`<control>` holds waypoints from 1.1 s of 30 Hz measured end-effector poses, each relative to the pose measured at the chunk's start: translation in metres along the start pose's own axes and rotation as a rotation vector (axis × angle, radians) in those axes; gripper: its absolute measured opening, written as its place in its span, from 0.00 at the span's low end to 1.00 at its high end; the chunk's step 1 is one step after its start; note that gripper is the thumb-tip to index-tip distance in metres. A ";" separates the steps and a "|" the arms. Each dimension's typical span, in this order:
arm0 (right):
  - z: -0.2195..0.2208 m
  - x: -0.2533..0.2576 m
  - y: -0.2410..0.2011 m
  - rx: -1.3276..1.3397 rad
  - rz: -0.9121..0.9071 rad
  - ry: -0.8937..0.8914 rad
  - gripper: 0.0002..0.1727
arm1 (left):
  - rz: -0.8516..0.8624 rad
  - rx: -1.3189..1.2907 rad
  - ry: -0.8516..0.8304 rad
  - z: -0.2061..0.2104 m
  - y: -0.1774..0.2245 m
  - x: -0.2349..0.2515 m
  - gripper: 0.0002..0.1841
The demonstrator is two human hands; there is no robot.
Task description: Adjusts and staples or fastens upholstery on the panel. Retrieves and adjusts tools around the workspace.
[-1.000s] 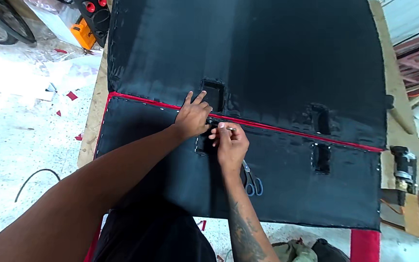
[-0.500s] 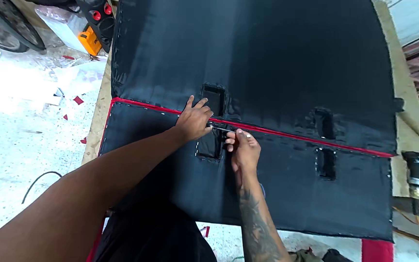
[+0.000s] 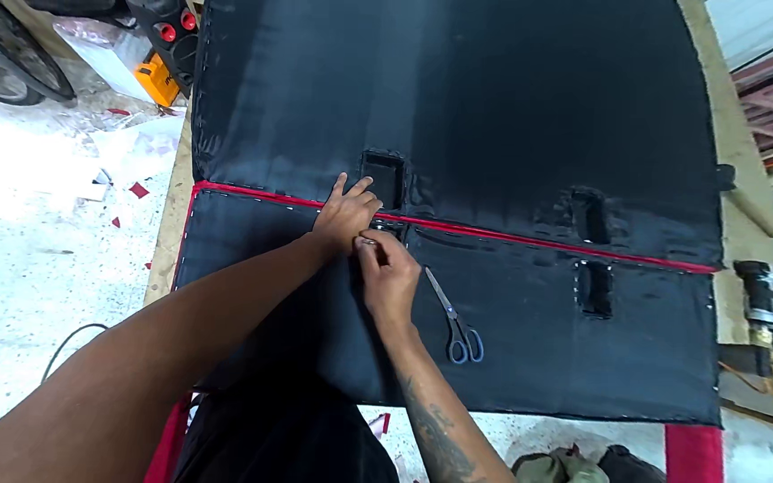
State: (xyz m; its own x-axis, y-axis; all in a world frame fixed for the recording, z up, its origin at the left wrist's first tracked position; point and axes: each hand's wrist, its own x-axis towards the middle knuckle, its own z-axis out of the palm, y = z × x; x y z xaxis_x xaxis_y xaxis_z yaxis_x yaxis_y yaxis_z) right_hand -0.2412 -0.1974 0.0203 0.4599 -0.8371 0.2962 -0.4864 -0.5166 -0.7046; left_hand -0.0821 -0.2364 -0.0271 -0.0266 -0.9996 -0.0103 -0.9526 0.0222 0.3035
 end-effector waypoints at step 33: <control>-0.065 0.006 0.075 0.515 0.436 -0.019 0.12 | -0.055 -0.021 -0.007 -0.003 0.007 0.000 0.38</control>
State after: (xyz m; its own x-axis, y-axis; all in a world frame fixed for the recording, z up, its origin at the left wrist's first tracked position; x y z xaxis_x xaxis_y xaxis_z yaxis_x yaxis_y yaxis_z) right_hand -0.3233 -0.2534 0.0109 0.3170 -0.9438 -0.0931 -0.2165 0.0235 -0.9760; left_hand -0.0877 -0.2362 -0.0226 0.0239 -0.9991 -0.0343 -0.9460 -0.0337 0.3223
